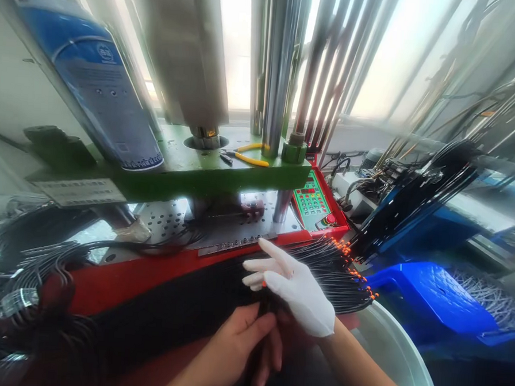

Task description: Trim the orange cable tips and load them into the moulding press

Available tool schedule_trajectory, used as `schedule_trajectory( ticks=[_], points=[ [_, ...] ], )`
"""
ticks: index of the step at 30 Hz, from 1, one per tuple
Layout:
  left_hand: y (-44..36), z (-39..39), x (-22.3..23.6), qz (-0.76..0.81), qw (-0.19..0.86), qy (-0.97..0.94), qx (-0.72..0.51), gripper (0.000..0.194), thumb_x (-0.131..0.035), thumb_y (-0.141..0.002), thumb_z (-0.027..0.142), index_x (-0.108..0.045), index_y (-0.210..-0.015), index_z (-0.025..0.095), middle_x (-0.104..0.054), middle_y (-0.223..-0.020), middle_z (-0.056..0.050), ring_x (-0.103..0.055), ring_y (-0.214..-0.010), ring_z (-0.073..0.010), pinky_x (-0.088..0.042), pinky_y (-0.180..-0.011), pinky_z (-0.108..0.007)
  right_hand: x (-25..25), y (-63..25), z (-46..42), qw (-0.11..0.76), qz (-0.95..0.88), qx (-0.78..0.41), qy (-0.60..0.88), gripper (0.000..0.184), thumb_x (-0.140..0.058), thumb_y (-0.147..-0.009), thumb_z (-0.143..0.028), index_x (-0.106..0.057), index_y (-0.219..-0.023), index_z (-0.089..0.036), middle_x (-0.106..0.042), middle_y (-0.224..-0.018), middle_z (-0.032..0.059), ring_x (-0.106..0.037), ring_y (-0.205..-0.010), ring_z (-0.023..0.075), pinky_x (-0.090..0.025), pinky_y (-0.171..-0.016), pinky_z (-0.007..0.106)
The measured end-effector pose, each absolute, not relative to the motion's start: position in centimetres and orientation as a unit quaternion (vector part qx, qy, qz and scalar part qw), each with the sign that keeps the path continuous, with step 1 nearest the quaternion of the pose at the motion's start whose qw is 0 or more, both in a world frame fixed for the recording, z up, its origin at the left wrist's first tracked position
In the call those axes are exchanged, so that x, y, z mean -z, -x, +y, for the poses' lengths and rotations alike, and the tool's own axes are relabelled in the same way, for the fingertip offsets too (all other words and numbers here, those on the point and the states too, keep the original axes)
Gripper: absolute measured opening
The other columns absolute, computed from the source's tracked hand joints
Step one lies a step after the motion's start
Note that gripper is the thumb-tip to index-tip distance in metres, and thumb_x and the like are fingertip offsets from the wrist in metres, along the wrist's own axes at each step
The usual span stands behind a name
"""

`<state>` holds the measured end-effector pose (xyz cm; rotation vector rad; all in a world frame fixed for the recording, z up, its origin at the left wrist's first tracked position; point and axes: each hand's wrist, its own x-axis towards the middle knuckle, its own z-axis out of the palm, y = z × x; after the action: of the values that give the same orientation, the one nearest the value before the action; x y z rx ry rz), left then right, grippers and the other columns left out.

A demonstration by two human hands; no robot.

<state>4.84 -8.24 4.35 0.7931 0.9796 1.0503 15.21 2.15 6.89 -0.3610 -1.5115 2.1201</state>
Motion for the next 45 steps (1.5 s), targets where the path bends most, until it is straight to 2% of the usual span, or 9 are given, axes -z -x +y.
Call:
schedule_trajectory(
  ticks=[3,6,11,15,23,30,36,40,45],
  points=[
    [-4.8,-8.6,-3.9,0.451,0.665,-0.331,-0.495,0.037,-0.045,-0.089,0.041,-0.056,-0.072,0.01,-0.06,-0.058,-0.005,-0.047,-0.035,-0.0087,-0.035,-0.041,-0.021,-7.7,-15.2,2.1,0.154,-0.685,-0.706,0.092,0.036,-0.056,-0.088,-0.032,-0.059,-0.121,-0.021,-0.066,-0.111,0.007,-0.061,-0.103,0.0192,-0.046,-0.095,0.037],
    [-3.8,-8.8,-4.4,0.473,0.625,-0.322,-0.531,0.043,-0.043,-0.09,0.044,-0.056,-0.067,0.01,-0.051,-0.047,-0.001,-0.043,-0.034,-0.0084,-0.034,-0.042,-0.022,-8.9,-14.2,3.7,0.097,-0.781,-0.612,0.079,0.036,-0.049,-0.09,-0.039,-0.061,-0.119,-0.021,-0.065,-0.114,0.0041,-0.058,-0.109,0.0168,-0.043,-0.098,0.031],
    [0.3,-8.9,-6.4,0.54,0.509,-0.338,-0.579,0.031,-0.044,-0.091,0.041,-0.052,-0.104,0.014,-0.053,-0.062,0.001,-0.044,-0.041,-0.0076,-0.034,-0.043,-0.021,-7.7,-9.6,9.9,0.082,-0.924,-0.24,0.287,0.037,-0.045,-0.091,-0.034,-0.055,-0.125,-0.025,-0.058,-0.124,0.0043,-0.054,-0.113,0.0191,-0.039,-0.099,0.032],
    [3.2,-9.6,-7.4,0.584,0.442,-0.343,-0.588,0.034,-0.044,-0.091,0.042,-0.05,-0.108,0.014,-0.046,-0.061,0.004,-0.035,-0.041,-0.0051,-0.029,-0.042,-0.02,-5.0,-7.0,10.7,0.019,-0.949,-0.162,0.268,0.033,-0.063,-0.076,-0.029,-0.067,-0.107,-0.019,-0.063,-0.105,0.0112,-0.059,-0.099,0.0266,-0.043,-0.088,0.036],
    [5.1,-9.1,-7.2,0.606,0.425,-0.333,-0.584,0.031,-0.049,-0.087,0.044,-0.048,-0.102,0.016,-0.044,-0.059,0.006,-0.03,-0.042,-0.0039,-0.022,-0.039,-0.017,-5.2,-7.1,6.9,0.003,-0.966,-0.076,0.247,0.021,-0.044,-0.084,-0.013,-0.061,-0.096,-0.009,-0.062,-0.088,0.018,-0.061,-0.083,0.0313,-0.043,-0.075,0.042],
    [4.7,-7.7,-6.5,0.583,0.465,-0.349,-0.568,0.024,-0.051,-0.088,0.039,-0.048,-0.087,0.015,-0.046,-0.07,0.003,-0.032,-0.045,-0.0028,-0.026,-0.039,-0.017,-7.2,-7.1,7.6,0.008,-0.941,-0.17,0.293,0.023,-0.058,-0.071,-0.02,-0.058,-0.093,-0.014,-0.063,-0.09,0.0159,-0.061,-0.085,0.0323,-0.044,-0.073,0.04],
    [4.1,-7.3,-5.6,0.58,0.501,-0.351,-0.537,0.03,-0.052,-0.087,0.042,-0.053,-0.094,0.012,-0.053,-0.073,-0.001,-0.036,-0.044,-0.0038,-0.028,-0.038,-0.018,-8.2,-8.8,7.8,-0.018,-0.859,-0.444,0.257,0.025,-0.044,-0.086,-0.041,-0.054,-0.085,-0.019,-0.06,-0.066,0.0,-0.051,-0.045,0.0099,-0.039,-0.044,0.021],
    [3.7,-6.5,-5.6,0.588,0.516,-0.354,-0.513,0.033,-0.048,-0.088,0.045,-0.053,-0.093,0.012,-0.054,-0.069,-0.002,-0.035,-0.042,-0.0043,-0.029,-0.037,-0.018,-6.5,-8.9,7.6,0.094,-0.626,-0.736,0.24,0.043,-0.039,-0.087,-0.056,-0.051,-0.077,-0.016,-0.05,-0.059,-0.0025,-0.042,-0.04,0.0066,-0.035,-0.039,0.019],
    [3.4,-4.8,-6.8,0.621,0.5,-0.401,-0.451,0.031,-0.051,-0.087,0.044,-0.049,-0.078,0.014,-0.045,-0.059,0.003,-0.032,-0.043,-0.0046,-0.026,-0.038,-0.018,-5.2,-8.8,8.0,0.186,-0.517,-0.811,0.201,0.031,-0.054,-0.085,-0.043,-0.061,-0.098,-0.016,-0.055,-0.073,0.0007,-0.047,-0.053,0.0068,-0.039,-0.044,0.017]
  ],
)
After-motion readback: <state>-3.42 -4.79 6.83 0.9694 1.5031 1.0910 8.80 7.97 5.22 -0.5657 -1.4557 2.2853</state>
